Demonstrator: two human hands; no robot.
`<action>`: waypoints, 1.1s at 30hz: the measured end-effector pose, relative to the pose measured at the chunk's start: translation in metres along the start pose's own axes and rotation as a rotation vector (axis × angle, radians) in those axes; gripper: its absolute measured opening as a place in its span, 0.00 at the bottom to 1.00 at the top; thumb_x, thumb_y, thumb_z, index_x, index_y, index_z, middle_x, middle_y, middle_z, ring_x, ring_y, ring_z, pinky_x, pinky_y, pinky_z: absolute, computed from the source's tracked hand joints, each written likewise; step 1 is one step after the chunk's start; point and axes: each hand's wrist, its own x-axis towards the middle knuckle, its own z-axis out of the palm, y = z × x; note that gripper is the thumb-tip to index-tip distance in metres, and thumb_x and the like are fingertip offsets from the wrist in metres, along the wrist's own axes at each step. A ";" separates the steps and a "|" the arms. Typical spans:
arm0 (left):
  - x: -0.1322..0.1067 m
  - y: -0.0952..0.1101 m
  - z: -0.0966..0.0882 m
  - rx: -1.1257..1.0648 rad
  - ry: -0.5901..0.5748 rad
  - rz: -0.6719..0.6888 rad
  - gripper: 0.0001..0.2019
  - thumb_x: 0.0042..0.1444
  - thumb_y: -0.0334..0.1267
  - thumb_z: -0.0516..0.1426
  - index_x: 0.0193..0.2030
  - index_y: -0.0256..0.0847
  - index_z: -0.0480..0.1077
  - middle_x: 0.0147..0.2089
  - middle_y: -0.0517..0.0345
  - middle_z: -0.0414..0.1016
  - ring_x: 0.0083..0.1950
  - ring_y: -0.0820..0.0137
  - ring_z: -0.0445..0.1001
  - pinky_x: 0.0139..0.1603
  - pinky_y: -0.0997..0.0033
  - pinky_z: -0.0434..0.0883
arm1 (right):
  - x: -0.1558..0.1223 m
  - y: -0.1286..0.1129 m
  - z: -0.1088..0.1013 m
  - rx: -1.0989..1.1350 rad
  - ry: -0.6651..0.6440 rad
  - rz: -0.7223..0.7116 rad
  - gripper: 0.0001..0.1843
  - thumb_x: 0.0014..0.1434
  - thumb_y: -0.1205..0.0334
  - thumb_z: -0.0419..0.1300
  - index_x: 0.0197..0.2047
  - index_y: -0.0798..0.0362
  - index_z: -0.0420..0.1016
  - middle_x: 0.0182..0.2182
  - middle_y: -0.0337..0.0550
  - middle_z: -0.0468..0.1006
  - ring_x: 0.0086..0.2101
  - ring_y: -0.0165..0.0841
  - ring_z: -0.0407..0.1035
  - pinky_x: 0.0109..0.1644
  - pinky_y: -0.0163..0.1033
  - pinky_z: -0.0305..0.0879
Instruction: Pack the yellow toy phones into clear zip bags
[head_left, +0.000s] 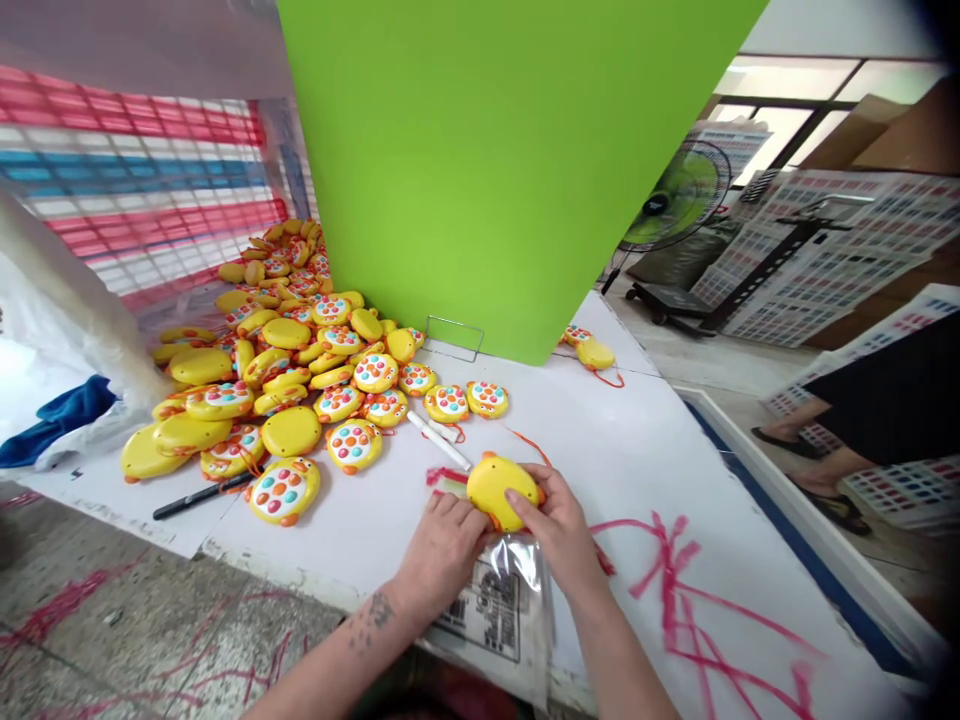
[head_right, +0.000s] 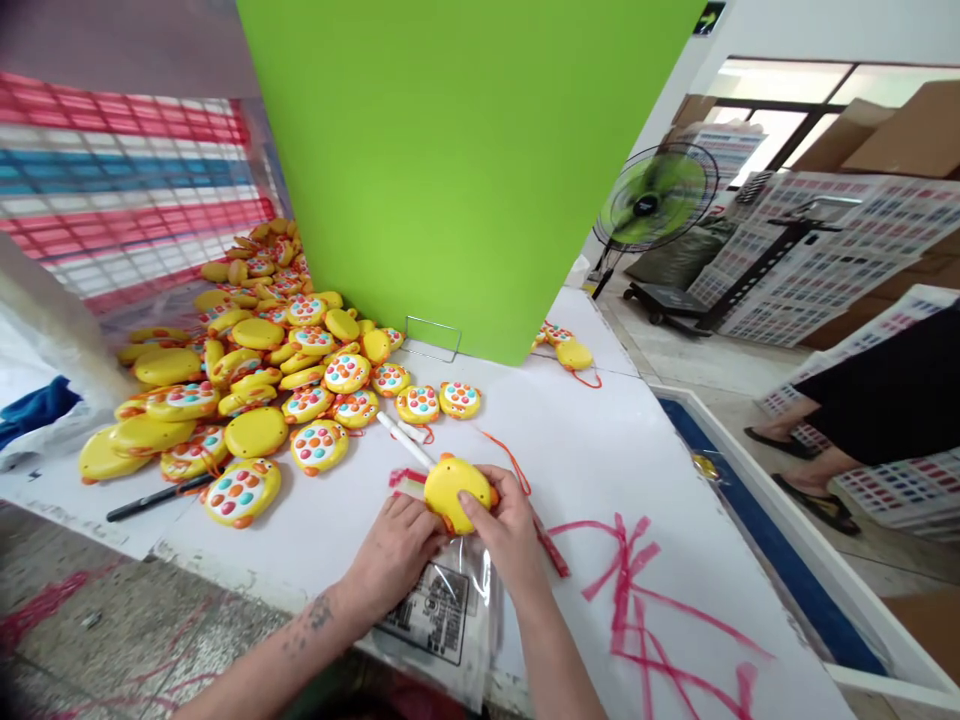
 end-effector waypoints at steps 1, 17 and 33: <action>-0.001 0.000 0.000 0.009 0.018 -0.001 0.08 0.63 0.36 0.50 0.36 0.39 0.68 0.35 0.54 0.72 0.39 0.65 0.67 0.43 0.62 0.65 | 0.000 0.003 0.001 -0.085 -0.035 -0.017 0.21 0.54 0.51 0.61 0.48 0.52 0.67 0.42 0.48 0.75 0.41 0.40 0.71 0.44 0.45 0.70; 0.002 -0.003 -0.005 -0.317 0.135 -0.134 0.05 0.61 0.33 0.51 0.37 0.40 0.68 0.46 0.50 0.72 0.49 0.64 0.69 0.51 0.58 0.69 | -0.013 -0.003 -0.018 -0.633 -0.120 -0.036 0.20 0.63 0.49 0.48 0.49 0.49 0.75 0.37 0.45 0.81 0.37 0.41 0.75 0.40 0.44 0.69; 0.003 0.015 -0.047 -0.515 0.211 -0.342 0.19 0.62 0.40 0.51 0.59 0.39 0.58 0.59 0.43 0.63 0.59 0.60 0.63 0.58 0.54 0.64 | -0.040 -0.032 -0.002 -0.115 0.082 -0.028 0.25 0.63 0.51 0.50 0.61 0.50 0.62 0.31 0.42 0.78 0.28 0.34 0.73 0.34 0.40 0.72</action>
